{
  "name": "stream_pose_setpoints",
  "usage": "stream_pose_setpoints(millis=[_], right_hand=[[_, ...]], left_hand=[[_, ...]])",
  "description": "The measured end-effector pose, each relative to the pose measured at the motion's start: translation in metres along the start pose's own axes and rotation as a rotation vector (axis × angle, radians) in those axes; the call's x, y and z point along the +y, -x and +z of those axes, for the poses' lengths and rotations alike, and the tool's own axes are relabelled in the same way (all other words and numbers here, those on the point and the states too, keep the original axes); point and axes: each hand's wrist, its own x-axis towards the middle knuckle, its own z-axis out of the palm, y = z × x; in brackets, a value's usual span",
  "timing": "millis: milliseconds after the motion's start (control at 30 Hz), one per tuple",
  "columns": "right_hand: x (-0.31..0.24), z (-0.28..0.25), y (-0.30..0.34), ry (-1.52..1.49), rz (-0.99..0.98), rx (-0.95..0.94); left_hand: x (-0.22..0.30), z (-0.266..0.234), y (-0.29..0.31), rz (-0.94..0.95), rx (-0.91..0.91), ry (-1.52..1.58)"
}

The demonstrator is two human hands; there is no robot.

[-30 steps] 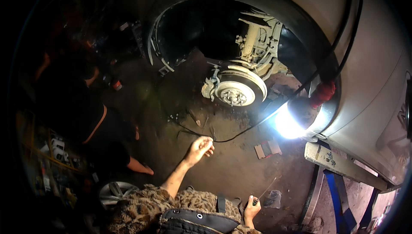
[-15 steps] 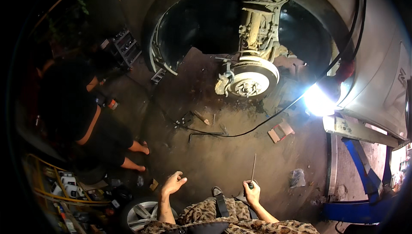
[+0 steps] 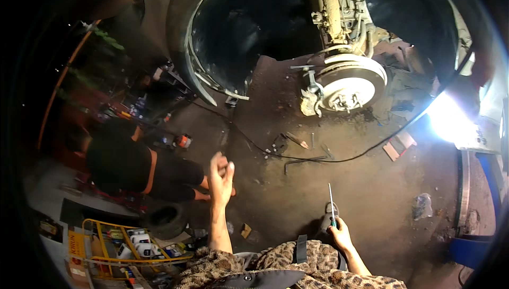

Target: The person works on a car's wheel well and suspension area, using a screwdriver to pry and adjust components. They also use a small metal tool to manipulate parts within the wheel arch. The person moves around the vehicle, adjusting their position and using a portable light to illuminate the work area.

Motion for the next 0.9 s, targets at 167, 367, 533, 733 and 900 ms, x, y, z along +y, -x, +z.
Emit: stream_pose_setpoints(millis=[167,367,533,733,900], right_hand=[[-0.013,0.019,-0.042,0.128,-0.168,0.029],[-0.023,0.043,-0.081,-0.151,0.021,-0.032],[0.035,0.077,-0.126,0.103,-0.063,0.196],[0.075,0.093,-0.141,0.335,0.098,0.446],[0.065,0.118,-0.135,0.439,0.257,0.427]], left_hand=[[0.068,-0.004,-0.104,0.491,0.303,-0.303],[0.156,0.009,-0.161,0.821,0.447,-0.520],[0.190,0.019,-0.195,1.065,0.481,-0.516],[0.205,0.063,-0.213,1.176,0.000,-0.501],[0.218,0.081,-0.246,1.443,0.188,-0.661]])
